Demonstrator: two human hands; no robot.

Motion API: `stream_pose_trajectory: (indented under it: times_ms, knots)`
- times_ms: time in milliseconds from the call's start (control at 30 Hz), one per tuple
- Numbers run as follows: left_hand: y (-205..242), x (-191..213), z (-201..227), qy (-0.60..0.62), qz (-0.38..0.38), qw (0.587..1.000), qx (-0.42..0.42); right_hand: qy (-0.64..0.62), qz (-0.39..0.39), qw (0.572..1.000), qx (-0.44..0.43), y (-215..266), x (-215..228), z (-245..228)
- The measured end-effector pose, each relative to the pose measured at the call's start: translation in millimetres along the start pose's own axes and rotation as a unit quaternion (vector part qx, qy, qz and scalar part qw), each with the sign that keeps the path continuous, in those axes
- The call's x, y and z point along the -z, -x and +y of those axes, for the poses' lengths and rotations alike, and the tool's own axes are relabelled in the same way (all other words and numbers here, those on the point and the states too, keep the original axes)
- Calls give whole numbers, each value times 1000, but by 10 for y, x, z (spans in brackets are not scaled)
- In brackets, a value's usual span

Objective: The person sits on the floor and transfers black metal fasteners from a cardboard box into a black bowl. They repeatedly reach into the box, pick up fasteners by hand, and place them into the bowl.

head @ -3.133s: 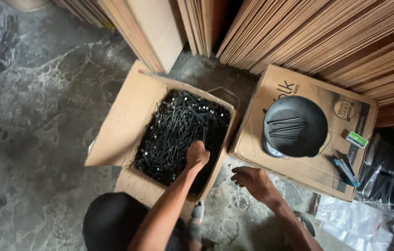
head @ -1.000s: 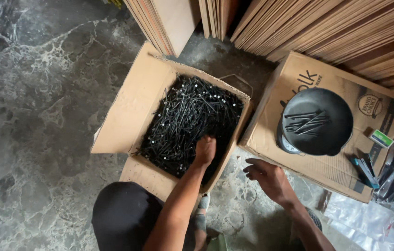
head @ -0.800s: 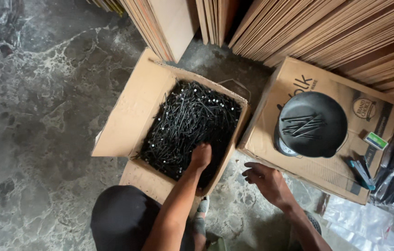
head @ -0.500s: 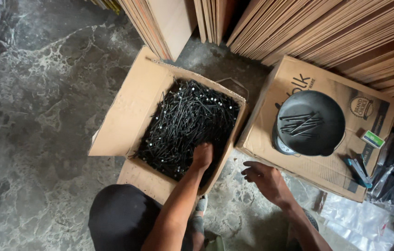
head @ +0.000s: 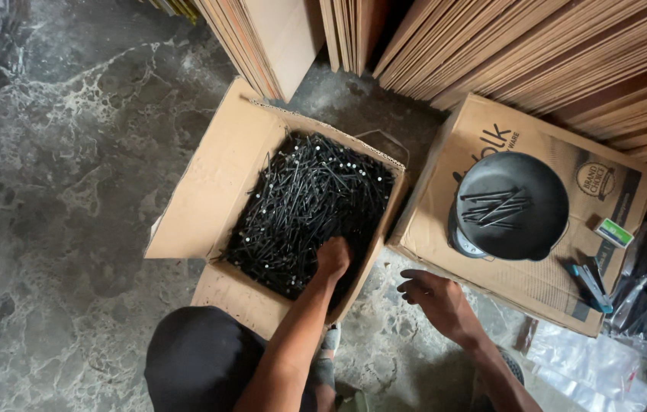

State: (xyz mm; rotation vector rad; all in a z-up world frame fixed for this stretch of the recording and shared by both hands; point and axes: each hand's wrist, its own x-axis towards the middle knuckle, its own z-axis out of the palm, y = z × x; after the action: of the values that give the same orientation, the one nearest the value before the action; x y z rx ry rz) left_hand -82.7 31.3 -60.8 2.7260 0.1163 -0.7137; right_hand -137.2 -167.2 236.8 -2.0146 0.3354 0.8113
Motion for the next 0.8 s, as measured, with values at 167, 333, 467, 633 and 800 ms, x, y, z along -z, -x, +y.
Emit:
stream_pose_trajectory:
  times_ms: [167,333,467,633,800]
  knots:
    - [-46,-217,-82,-106,184,977,-28,3,4,1000,-1,11,0,-7]
    - [-148,-309,-129,-165,209,962,-58,13,-1,1000,-22,33,18,-70]
    - [-44,-96,-117,-34,97,994,-48,39,-12,999,27,-8,21,-6]
    - [313,567,73,65,18,997,37,74,0,996,53,-10,-30,68]
    - [575,979,265,216,-11,976,-2,12,5,996,85,59,-75,93]
